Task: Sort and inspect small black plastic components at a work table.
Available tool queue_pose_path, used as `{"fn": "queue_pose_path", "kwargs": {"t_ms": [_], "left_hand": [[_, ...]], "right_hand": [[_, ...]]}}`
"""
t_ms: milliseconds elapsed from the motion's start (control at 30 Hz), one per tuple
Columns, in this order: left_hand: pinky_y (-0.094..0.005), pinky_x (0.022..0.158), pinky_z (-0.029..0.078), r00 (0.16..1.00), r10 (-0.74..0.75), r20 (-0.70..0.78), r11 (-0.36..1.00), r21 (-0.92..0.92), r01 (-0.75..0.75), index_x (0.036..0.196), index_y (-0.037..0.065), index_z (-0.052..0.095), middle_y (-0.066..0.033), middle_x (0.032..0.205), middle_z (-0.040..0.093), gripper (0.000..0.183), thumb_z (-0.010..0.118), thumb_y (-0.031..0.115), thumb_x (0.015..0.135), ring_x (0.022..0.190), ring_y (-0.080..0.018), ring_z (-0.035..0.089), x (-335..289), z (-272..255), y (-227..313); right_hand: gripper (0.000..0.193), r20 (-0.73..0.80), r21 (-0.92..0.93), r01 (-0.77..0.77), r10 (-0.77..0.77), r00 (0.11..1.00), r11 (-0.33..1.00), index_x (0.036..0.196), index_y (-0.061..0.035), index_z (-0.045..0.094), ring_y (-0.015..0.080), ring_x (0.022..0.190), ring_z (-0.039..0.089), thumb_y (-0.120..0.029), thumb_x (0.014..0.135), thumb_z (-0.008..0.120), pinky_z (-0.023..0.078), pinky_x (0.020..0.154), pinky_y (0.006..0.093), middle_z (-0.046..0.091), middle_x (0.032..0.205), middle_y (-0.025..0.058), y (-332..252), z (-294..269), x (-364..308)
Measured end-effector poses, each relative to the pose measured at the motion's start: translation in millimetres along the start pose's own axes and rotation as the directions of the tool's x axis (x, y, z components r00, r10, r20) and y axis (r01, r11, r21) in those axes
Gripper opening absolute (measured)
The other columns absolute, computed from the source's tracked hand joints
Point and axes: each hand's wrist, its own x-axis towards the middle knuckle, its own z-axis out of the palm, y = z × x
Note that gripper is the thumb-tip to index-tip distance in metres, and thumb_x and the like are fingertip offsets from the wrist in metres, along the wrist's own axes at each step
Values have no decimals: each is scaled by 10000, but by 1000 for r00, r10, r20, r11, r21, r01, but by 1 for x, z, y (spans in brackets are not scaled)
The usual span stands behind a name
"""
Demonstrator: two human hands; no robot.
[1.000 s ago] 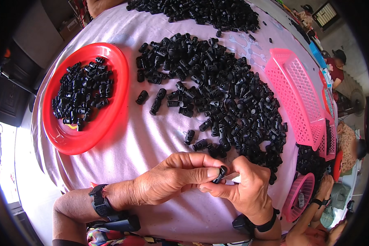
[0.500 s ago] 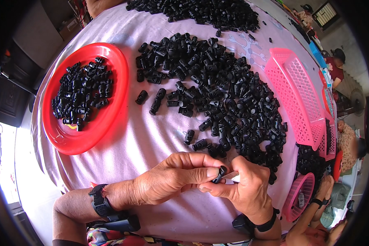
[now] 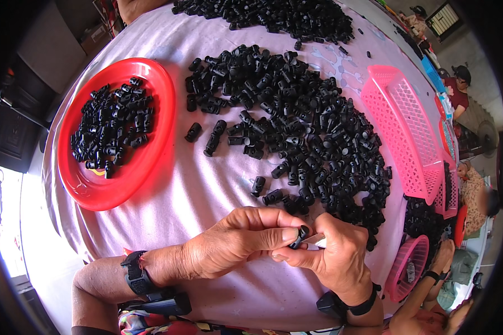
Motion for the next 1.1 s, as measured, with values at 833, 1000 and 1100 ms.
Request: {"fn": "queue_pose_path", "kwargs": {"t_ms": [833, 1000, 1100], "left_hand": [[-220, 775, 444, 1000, 30, 9, 1000, -1, -30, 1154, 43, 605, 0, 1034, 605, 225, 561, 100, 942, 891, -71, 550, -1, 1, -1], [-211, 757, 445, 1000, 15, 9, 999, 37, -15, 1163, 39, 603, -1, 1017, 607, 235, 564, 103, 940, 852, -60, 542, -1, 1, 0], [-215, 762, 445, 1000, 16, 6, 999, 31, -16, 1162, 36, 602, -3, 1019, 607, 237, 566, 110, 940, 860, -64, 542, 0, 1, 0]], "right_hand": [[608, -18, 11, -11, 11, 1000, 1000, 635, -54, 448, 199, 462, 599, -552, 639, 797, 469, 430, 310, 570, 557, 73, -2, 0, 1], [611, -7, 0, -6, 6, 1000, 1000, 639, -53, 452, 205, 449, 587, -559, 637, 793, 456, 419, 312, 557, 542, 69, -1, 0, 0], [610, -9, -2, -14, 14, 1000, 1000, 630, -50, 454, 206, 450, 587, -556, 636, 794, 453, 418, 313, 553, 537, 69, -1, 0, 0]]}}
